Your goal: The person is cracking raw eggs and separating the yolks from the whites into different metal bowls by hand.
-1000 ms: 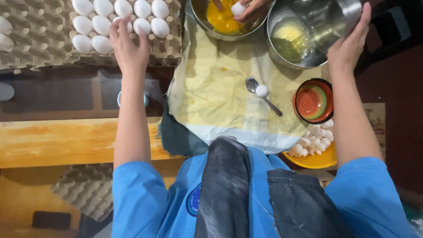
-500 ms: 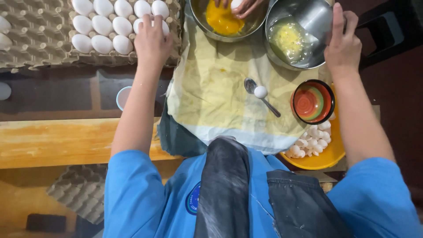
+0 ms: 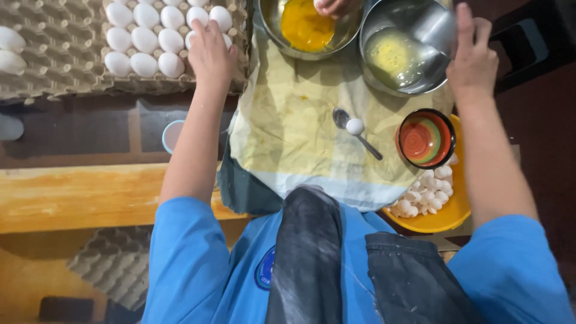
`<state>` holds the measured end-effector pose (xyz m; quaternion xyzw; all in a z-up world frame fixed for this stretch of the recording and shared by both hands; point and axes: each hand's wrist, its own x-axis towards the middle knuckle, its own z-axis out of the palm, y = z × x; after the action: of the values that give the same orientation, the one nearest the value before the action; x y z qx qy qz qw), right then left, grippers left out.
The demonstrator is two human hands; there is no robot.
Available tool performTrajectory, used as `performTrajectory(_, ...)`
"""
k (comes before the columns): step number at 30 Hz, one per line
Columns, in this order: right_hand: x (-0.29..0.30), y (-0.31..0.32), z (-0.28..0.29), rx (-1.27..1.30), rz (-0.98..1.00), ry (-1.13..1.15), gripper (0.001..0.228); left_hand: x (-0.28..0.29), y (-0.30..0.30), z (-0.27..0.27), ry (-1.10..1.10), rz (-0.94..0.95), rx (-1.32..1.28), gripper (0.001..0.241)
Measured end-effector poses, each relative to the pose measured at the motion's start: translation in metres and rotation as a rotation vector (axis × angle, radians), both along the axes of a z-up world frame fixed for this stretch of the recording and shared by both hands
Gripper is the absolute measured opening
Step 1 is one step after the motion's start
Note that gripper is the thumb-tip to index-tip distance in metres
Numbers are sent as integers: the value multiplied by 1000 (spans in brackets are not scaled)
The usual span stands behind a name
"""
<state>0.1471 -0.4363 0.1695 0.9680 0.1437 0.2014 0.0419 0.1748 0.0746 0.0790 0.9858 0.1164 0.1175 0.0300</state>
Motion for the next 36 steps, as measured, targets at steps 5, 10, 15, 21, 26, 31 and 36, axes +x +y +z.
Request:
performTrajectory(5, 1, -8, -9, -156, 29, 30, 93, -6, -2, 7, -40, -29, -64, 52)
performTrajectory(10, 13, -24, -29, -289, 86, -224, 72, -8, 2, 13, -42, -53, -156, 54)
performTrajectory(15, 0, 7, -6, 445, -103, 62, 96, -15, 6, 5, -104, -73, -137, 59)
performTrajectory(21, 24, 2, -49, 2035, -603, 180, 56, -27, -6, 25, -349, -40, -703, 37)
performTrajectory(26, 8, 12, -83, 2395, -760, 349, 17, -63, -49, 58, -288, 64, -1637, 36)
performTrajectory(31, -45, 60, -109, 1740, -580, 876, 17, -128, -81, 82, -145, -293, -1856, 47)
performTrajectory(36, -73, 133, -166, 1512, -326, 1174, 50, -149, -103, 43, 33, -140, -2023, 46)
